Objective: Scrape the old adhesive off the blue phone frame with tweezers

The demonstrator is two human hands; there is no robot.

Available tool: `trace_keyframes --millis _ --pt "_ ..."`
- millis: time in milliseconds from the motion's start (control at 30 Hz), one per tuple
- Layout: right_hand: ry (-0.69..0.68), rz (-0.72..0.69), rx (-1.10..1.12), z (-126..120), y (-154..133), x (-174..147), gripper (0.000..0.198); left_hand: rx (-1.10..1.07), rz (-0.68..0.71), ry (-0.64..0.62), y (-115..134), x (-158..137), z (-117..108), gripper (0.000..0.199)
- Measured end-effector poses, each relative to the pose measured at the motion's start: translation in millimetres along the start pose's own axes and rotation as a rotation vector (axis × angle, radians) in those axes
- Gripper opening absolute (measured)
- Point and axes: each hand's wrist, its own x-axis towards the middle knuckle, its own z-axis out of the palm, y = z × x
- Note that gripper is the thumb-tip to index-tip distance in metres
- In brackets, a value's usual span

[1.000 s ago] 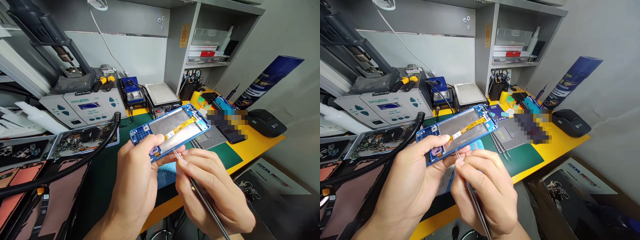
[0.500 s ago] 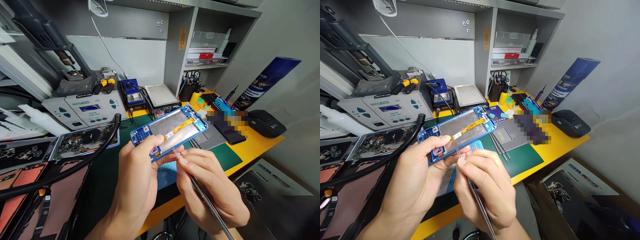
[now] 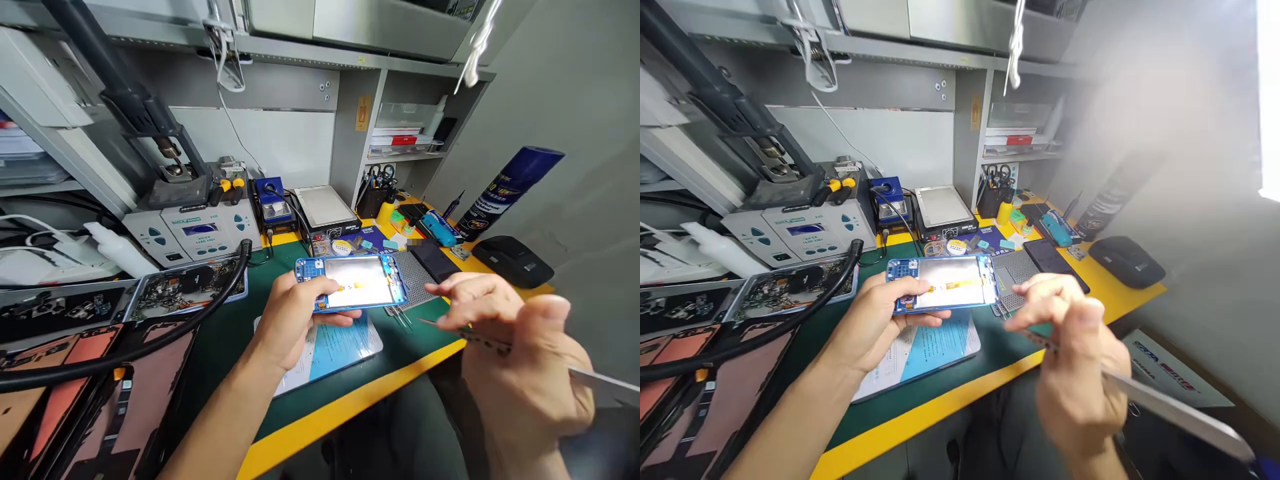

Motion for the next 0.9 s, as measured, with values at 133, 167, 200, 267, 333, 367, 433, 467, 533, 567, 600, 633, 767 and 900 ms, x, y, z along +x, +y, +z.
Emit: trace_keyframes --millis 133,167,200,267,333,367,433,467,533,567,600,633,767,900 --pt "-0.365 0.053 -0.236 -21.5 12.5 25.7 0.030 0.175 -0.062 -0.174 2.1 6.7 -12.5 0.014" --pt "-0.450 0.031 -0.293 -18.8 13.0 27.8 0.029 0.213 -0.071 -0.207 1.4 7.7 -15.1 0.015" --pt "-0.527 0.001 -0.346 -13.3 12.2 28.2 0.044 0.245 -0.078 -0.238 0.5 8.5 -17.4 0.018" --pt "-0.670 -0.052 -0.439 2.8 7.6 24.8 0.080 0.296 -0.077 -0.289 -1.9 9.6 -21.1 0.025" --pt "-0.772 -0.094 -0.507 19.6 1.7 19.4 0.082 0.336 -0.061 -0.318 -3.6 10.1 -23.5 0.029" --pt "-0.807 -0.110 -0.533 26.5 -0.9 17.1 0.074 0.353 -0.047 -0.327 -4.1 10.0 -24.1 0.030" --pt "-0.857 -0.130 -0.572 35.6 -4.8 14.4 0.054 0.383 -0.015 -0.340 -4.3 9.1 -24.7 0.031" --pt "-0.871 -0.132 -0.587 37.7 -6.2 14.0 0.046 0.396 -0.001 -0.347 -4.2 8.4 -24.8 0.031" --pt "-0.885 -0.124 -0.612 38.2 -8.4 14.6 0.037 0.416 0.018 -0.360 -4.1 7.0 -24.8 0.032" --pt "-0.891 -0.118 -0.622 37.3 -9.3 15.3 0.036 0.423 0.023 -0.366 -4.3 6.5 -24.8 0.032" --pt "-0.900 -0.112 -0.629 36.1 -10.1 16.1 0.036 0.427 0.029 -0.372 -4.6 6.2 -24.9 0.032" --pt "-0.910 -0.108 -0.634 34.8 -10.8 17.1 0.036 0.428 0.033 -0.380 -5.1 6.3 -25.1 0.032" --pt "-0.944 -0.094 -0.650 31.7 -12.3 20.5 0.033 0.417 0.041 -0.425 -7.5 9.2 -27.3 0.032" --pt "-0.944 -0.070 -0.659 31.0 -14.4 20.3 0.036 0.405 0.029 -0.419 -8.4 13.2 -30.4 0.033"
